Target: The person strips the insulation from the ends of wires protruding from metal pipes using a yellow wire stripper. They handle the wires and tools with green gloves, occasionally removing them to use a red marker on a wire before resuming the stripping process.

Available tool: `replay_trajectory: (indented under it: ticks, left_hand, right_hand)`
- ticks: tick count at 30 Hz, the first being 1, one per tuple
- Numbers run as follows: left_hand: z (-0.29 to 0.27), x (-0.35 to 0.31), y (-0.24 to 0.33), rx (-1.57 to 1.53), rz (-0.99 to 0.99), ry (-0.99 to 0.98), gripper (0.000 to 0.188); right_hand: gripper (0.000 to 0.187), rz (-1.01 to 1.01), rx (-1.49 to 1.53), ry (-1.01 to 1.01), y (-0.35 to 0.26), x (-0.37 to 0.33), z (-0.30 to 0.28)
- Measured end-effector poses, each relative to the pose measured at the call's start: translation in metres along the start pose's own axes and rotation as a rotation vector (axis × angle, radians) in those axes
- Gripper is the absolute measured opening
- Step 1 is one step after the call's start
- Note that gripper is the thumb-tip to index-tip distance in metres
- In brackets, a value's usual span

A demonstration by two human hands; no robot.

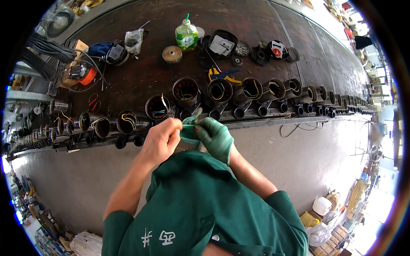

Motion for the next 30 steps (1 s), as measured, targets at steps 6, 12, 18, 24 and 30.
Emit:
replay_trajectory:
  ticks: [6,12,18,24,30]
  left_hand:
    - [-0.010,-0.018,-0.046,0.681,-0.123,-0.187,0.017]
    - [-0.028,-0.017,-0.036,-1.360,-0.696,0.366,0.034]
    - [-0.044,0.015,-0.033,-1.128,-0.370,0.421,0.037]
    - [-0.086,0.022,0.009,-0.132,-0.002,0.473,0.014]
    - [-0.093,0.011,0.024,0.602,0.241,0.386,0.031]
  right_hand:
    - [0.014,-0.540,-0.472,0.112,-0.054,-0.003,0.018]
    - [0.016,-0.828,-0.480,-0.063,-0.060,0.006,0.050]
    - [0.022,-0.891,-0.223,-0.027,-0.104,0.013,0.071]
    - [0.023,-0.475,-0.128,0.121,-0.099,0.035,0.056]
    - [0.013,-0.469,-0.234,0.198,-0.124,0.046,0.060]
Point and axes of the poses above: each hand's wrist, its own x-axis towards the middle knuckle, its own z-axis out of the palm, y = z × x, the point moved 6 cm from there along x, towards the middle knuckle, and after that the axes turned 9 degrees about -x, right-handed, at the moved point
